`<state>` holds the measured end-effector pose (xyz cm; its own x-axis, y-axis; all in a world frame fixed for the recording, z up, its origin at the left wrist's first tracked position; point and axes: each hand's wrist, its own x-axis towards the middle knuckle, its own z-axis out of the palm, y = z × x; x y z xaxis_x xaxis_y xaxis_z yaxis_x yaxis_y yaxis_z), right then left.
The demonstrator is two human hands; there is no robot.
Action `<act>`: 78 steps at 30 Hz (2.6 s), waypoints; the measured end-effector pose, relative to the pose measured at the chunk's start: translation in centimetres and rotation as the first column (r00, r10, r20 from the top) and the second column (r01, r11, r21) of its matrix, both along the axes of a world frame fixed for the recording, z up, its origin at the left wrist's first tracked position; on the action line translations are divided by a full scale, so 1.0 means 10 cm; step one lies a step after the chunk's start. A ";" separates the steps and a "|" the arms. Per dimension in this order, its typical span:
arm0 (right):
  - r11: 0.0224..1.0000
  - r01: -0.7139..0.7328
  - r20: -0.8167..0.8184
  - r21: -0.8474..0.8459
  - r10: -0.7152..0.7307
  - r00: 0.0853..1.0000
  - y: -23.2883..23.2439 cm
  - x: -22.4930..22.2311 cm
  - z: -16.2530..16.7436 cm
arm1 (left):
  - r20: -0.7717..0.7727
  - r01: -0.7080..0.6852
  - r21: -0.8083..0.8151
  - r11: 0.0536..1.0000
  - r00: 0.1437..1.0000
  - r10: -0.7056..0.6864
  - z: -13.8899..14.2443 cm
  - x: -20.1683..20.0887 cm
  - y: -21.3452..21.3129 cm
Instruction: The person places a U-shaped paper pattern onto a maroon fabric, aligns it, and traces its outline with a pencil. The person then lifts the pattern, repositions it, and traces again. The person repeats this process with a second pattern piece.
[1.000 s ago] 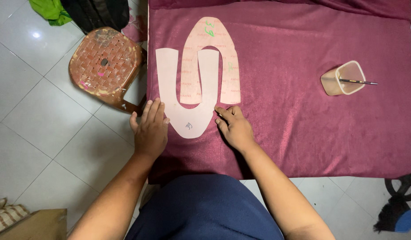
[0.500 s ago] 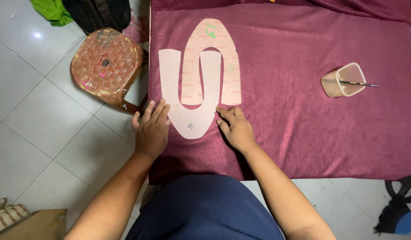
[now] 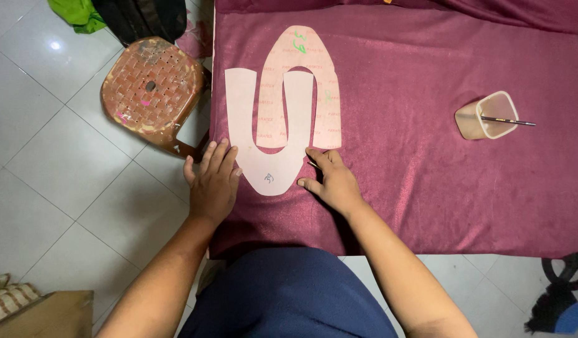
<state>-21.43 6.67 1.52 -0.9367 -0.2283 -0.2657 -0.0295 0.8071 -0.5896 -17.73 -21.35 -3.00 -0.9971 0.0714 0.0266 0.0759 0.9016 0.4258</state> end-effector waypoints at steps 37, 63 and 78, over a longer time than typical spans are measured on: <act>0.998 -0.055 0.027 0.042 0.054 0.998 0.02 -0.03 -0.07 | 0.038 0.059 0.036 0.998 0.997 -0.061 0.05 -0.03 -0.03; 0.969 0.241 -0.034 0.061 -0.240 0.970 0.42 -0.65 -0.26 | 0.013 0.071 0.027 0.997 0.997 -0.072 0.06 -0.04 -0.03; 0.977 0.191 -0.039 0.091 -0.188 0.981 0.47 -0.63 -0.30 | 0.014 0.072 0.041 0.997 0.997 -0.073 0.05 -0.02 -0.04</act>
<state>-27.75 11.34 -1.48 -0.9685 -0.0209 -0.2483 0.1130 0.8513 -0.5124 -17.91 -21.72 -2.53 -0.9896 0.1428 0.0159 0.1338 0.8758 0.4638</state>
